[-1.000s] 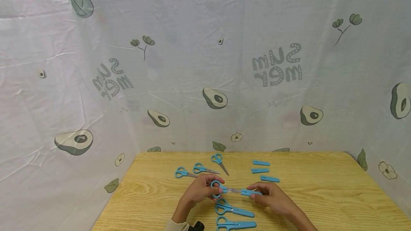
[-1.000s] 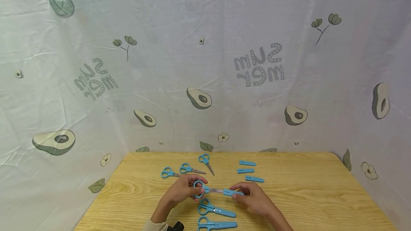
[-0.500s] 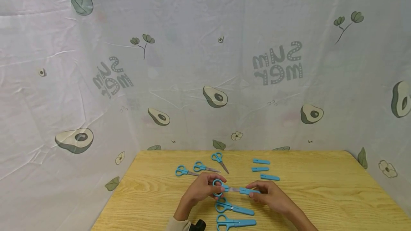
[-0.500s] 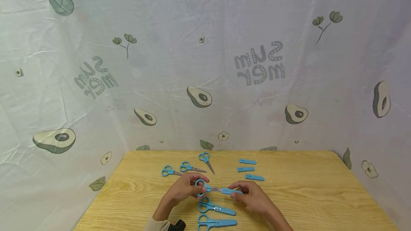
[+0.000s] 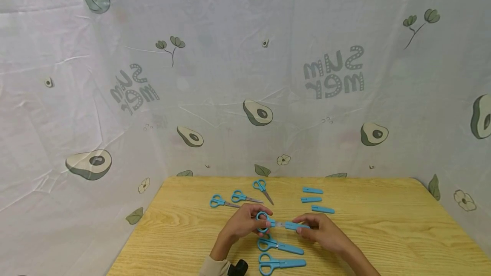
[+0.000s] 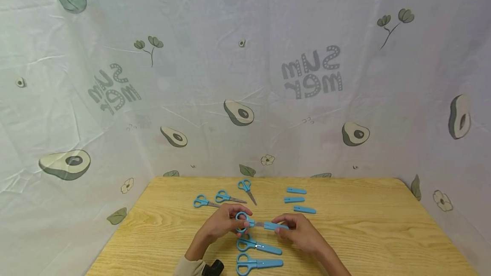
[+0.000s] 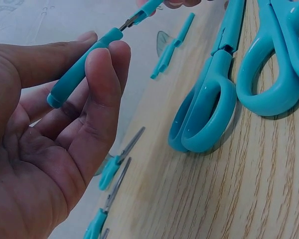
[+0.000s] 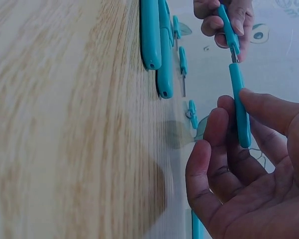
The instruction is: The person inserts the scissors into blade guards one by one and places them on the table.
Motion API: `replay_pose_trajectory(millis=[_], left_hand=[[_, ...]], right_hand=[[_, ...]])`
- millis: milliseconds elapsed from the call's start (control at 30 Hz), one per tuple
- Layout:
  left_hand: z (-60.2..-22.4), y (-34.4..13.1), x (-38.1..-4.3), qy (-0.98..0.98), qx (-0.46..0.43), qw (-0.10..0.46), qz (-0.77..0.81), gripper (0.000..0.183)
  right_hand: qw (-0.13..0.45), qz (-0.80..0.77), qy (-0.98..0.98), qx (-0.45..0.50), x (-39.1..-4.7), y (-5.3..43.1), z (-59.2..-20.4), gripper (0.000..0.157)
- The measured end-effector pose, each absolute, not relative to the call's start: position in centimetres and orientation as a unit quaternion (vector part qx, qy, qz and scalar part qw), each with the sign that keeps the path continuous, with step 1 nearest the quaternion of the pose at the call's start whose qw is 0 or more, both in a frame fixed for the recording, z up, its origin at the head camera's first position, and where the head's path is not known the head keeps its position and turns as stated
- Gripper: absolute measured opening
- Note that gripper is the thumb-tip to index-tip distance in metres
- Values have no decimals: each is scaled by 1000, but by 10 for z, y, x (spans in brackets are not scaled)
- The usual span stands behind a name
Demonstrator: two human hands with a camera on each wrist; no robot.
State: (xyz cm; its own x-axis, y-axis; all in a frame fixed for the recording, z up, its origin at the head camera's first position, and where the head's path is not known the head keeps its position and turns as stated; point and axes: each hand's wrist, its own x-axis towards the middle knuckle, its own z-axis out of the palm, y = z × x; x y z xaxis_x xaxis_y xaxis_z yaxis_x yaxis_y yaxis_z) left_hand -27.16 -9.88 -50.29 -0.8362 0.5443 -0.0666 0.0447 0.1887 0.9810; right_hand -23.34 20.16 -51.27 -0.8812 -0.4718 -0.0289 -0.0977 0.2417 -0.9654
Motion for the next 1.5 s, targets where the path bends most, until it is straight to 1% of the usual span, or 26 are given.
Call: replay_pose_trajectory(millis=[333,567,1000,1167,1333,1500], left_hand=[[-506,-96,-274,733,201,205,616,31],[-506,-93,-275,732,200,200,619,32],[-507,-92,-278,733,181,194,627,30],[-508,-93,-274,727,181,202,631,30],[-506,-93,-274,726,186,193,633,28],[-506,-90,-273,722,184,199,636,27]], right_hand=[[163,-588,769,-191,-236,199,-514,36],[164,-592,765,-195,-239,198,-515,37],[127,-576,779,-215,-242,193,-514,32],[129,-573,780,-217,-241,192,-514,32],[128,-583,773,-214,-242,190,-513,34],[124,-580,776,-213,-241,191,-514,33]])
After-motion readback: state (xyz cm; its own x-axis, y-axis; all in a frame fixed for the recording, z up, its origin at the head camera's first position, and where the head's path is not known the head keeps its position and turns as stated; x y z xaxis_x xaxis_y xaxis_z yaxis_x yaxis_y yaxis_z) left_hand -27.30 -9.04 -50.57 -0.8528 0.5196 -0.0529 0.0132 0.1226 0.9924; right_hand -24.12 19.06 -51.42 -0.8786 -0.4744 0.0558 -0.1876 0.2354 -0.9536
